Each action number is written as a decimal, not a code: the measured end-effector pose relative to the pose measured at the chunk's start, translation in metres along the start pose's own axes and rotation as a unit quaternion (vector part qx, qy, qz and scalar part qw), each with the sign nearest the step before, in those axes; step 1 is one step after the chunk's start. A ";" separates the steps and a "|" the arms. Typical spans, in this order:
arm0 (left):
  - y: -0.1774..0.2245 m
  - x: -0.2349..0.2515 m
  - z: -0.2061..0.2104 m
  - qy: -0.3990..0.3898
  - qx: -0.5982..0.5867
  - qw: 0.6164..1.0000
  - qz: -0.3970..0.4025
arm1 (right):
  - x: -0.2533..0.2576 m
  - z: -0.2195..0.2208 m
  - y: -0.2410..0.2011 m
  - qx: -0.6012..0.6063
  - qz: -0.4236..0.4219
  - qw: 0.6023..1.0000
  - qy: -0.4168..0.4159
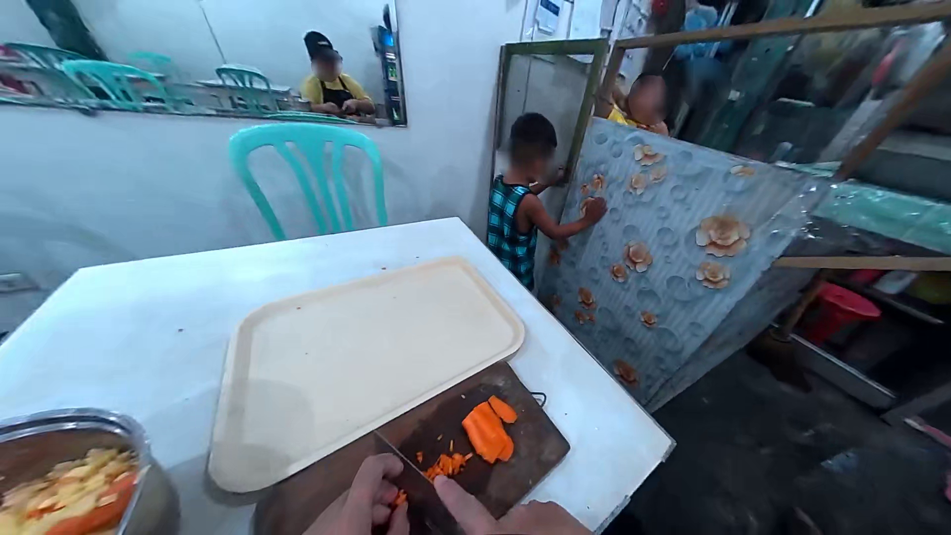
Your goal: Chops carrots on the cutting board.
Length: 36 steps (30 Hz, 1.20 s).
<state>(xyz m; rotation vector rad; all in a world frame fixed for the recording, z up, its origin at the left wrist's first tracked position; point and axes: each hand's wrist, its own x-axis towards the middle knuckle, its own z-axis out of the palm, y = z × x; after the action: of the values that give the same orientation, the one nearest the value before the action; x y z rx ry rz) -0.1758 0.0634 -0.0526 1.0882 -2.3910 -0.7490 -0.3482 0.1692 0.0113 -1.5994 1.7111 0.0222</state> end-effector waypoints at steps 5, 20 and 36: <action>0.009 -0.004 0.000 0.045 0.040 0.998 0.003 | -0.003 0.003 0.005 0.014 0.005 1.000 0.022; -0.006 -0.009 -0.021 0.203 0.041 0.977 0.042 | -0.024 0.028 0.031 -0.082 -0.068 0.982 0.158; -0.006 0.026 0.011 0.133 0.168 0.965 0.153 | -0.039 0.041 0.059 -0.159 -0.142 0.931 0.295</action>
<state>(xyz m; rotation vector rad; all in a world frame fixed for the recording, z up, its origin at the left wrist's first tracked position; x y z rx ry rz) -0.1941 0.0433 -0.0609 0.8421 -2.4189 -0.0858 -0.3818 0.2346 -0.0246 -2.2503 1.9648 -0.3789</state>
